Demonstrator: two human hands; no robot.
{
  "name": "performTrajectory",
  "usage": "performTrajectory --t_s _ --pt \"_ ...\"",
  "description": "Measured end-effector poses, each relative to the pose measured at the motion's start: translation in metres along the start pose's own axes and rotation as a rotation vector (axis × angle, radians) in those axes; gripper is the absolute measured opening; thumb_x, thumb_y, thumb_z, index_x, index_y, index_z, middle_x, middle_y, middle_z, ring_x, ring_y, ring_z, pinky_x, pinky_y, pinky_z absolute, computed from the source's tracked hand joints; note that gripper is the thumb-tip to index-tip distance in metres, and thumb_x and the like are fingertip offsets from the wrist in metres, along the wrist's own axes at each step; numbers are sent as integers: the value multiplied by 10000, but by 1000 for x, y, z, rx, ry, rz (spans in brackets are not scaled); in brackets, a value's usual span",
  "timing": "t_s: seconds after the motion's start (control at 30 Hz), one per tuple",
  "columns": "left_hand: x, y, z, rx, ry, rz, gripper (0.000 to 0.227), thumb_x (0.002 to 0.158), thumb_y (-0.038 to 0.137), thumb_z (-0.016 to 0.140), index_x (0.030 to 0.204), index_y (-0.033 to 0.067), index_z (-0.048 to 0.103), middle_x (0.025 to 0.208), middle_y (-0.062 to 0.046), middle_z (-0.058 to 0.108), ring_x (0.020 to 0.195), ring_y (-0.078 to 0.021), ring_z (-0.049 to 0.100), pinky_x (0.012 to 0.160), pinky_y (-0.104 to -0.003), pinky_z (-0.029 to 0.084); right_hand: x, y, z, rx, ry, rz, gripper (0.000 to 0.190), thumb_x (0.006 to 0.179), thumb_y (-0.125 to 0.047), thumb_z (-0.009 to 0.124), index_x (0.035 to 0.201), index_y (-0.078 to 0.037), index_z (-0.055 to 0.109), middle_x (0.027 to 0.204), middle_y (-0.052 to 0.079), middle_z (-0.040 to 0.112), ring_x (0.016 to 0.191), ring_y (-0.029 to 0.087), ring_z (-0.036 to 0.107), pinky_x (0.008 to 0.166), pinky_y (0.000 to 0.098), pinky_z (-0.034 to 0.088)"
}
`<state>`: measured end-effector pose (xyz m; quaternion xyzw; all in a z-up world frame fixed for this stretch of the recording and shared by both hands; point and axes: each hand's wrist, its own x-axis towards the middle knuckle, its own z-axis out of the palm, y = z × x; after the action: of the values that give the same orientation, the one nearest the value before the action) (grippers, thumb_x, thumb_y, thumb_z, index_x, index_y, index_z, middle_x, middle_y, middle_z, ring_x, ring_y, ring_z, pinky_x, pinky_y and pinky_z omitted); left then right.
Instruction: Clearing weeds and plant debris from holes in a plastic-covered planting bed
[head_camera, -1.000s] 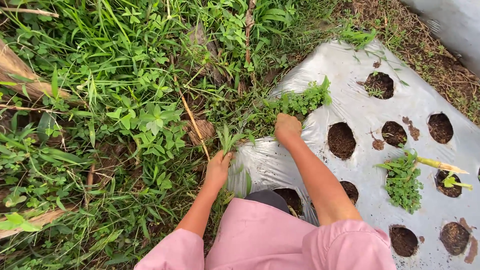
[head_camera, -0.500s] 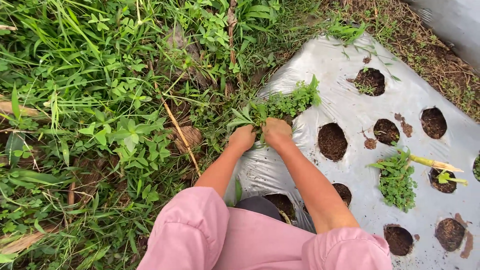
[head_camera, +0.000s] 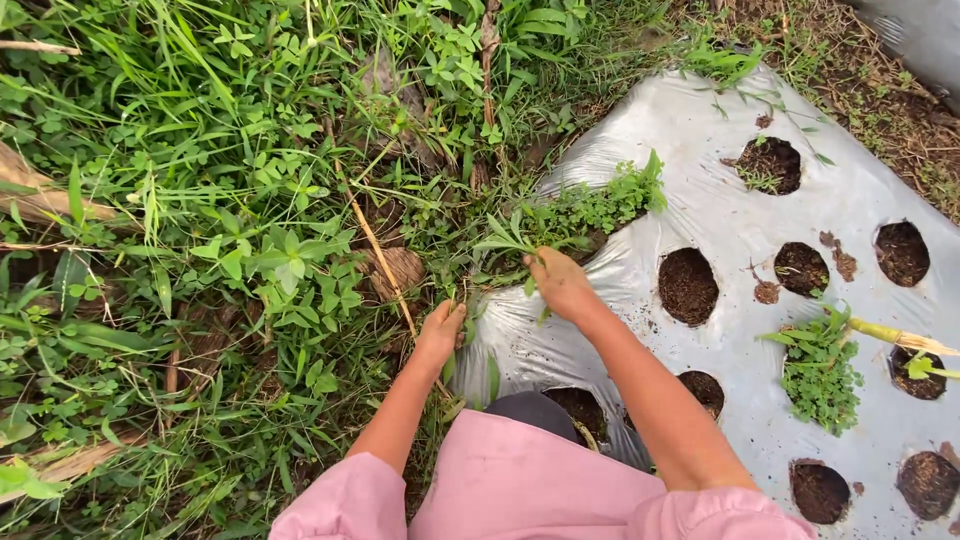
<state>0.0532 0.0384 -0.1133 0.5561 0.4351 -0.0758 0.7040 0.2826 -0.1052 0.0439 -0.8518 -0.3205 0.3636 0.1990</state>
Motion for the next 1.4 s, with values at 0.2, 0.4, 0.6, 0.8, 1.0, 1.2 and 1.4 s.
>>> performTrajectory --t_s 0.2,0.4,0.6,0.8,1.0,1.2,1.4 --pt "-46 -19 2 -116 96 -18 782 1118 449 517 1616 -90 248 1506 -349 455 1073 -243 569 906 -440 534 73 4 13 -524 319 -159 445 890 -441 731 1120 -79 614 1109 129 614 1123 367 617 877 496 567" --pt "-105 58 -14 34 116 -4 741 1127 455 448 1635 -19 192 1612 -317 321 1458 -476 395 1196 -644 366 165 114 101 -513 356 -349 180 862 -223 757 987 -98 724 991 99 642 1023 342 646 805 451 592" --pt "-66 121 14 331 155 193 406 1130 160 422 1490 -26 398 1153 -318 672 942 -378 723 756 -555 599 97 31 32 -419 134 -380 374 894 8 657 1240 -131 684 1232 92 708 1241 300 628 1094 435 505" --pt "67 64 43 762 101 307 416 1050 -1 498 1461 -60 465 1326 -301 592 1211 -413 646 956 -533 637 125 75 112 -530 40 -175 305 1018 -156 483 1176 -267 719 1249 74 524 1072 379 614 667 587 617" --pt "60 72 35 665 114 182 423 1034 47 551 1441 -57 502 1322 -311 595 1209 -459 638 923 -584 648 158 117 129 -236 6 -154 439 952 -28 626 1372 -152 653 1315 130 639 1239 370 629 920 507 610" --pt "62 83 41 660 76 246 378 1048 116 615 1384 -50 569 1255 -308 623 1153 -478 662 829 -586 667 42 -13 -38 546 182 -134 424 899 2 484 1235 -107 718 1069 164 730 993 383 668 907 543 541" --pt "34 116 69 1006 131 325 179 1010 64 608 1153 -25 669 955 -220 693 860 -371 740 677 -509 687 104 11 -45 -326 -2 -83 474 964 -27 610 1430 -115 605 1329 182 679 1221 369 661 975 506 588"
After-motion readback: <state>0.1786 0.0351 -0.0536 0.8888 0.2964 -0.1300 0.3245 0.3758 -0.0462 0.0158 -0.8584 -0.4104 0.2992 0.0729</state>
